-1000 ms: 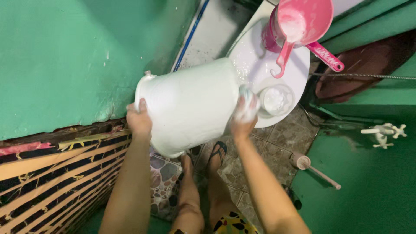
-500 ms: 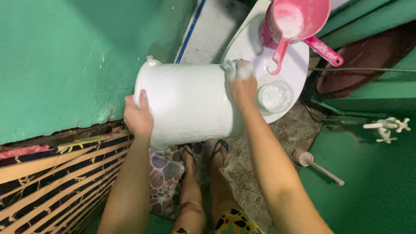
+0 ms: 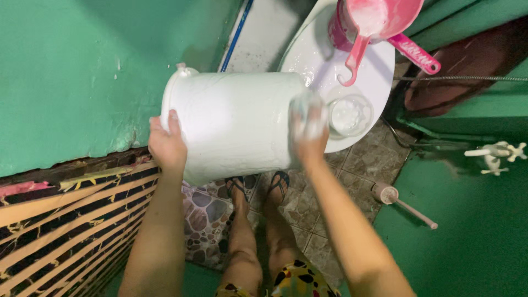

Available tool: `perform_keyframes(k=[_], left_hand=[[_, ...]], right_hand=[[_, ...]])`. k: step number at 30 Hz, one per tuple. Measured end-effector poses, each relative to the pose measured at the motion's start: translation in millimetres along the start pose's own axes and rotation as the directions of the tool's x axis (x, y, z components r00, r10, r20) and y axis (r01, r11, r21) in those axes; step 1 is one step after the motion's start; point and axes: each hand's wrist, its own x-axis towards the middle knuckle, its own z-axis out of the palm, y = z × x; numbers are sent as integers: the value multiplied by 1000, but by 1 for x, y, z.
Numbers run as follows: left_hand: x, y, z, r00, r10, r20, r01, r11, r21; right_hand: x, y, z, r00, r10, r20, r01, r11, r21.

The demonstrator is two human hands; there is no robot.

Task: The person scrubs the interior and exterior of a plastic bucket using a soapy sponge, then rinses it with a handheld sprayer.

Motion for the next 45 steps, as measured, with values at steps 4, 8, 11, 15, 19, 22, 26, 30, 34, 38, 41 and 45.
perform_keyframes(k=[4,8,11,15,19,22,26,30,34,38,41,45], left_hand=[[-8,12,1,999,-13,-35,16,995,98],[-10,11,6,996,33,-88,-21,991,135],[-9,9,9,995,24,-101,-13,993,114],[-7,11,11,994,58,-93,-43,987,158],[-7,21,11,993,63,-101,-48,988,148],[-8,25,9,995,19,-94,-12,997,82],[-12,26,12,996,34,-88,-32,999,23],[-29,22,22,987,106,-123,-132,965,-226],[-38,18,31,979,135,-151,-159,974,-161],[-39,8,29,986,98,-132,-118,982,-147],[-34,1,30,977,163,-135,-168,985,-27],[-29,-2,32,982,134,-133,-146,985,-90]], right_hand=[[102,42,22,917,203,343,-220,975,10],[117,36,16,920,-120,372,103,993,66],[56,-24,-22,987,-57,149,71,994,-86],[45,-80,-44,950,-311,6,301,913,-277],[57,-77,-32,936,-343,80,351,927,-132],[40,-67,-14,889,-431,158,441,897,-33],[14,-19,-18,935,-355,18,355,935,23],[11,78,-35,985,136,-111,-94,942,323],[37,160,-12,970,241,-41,-240,970,30],[46,212,15,843,448,298,-313,858,-407],[53,240,37,814,426,394,-178,830,-529],[58,233,30,764,451,462,-127,807,-577]])
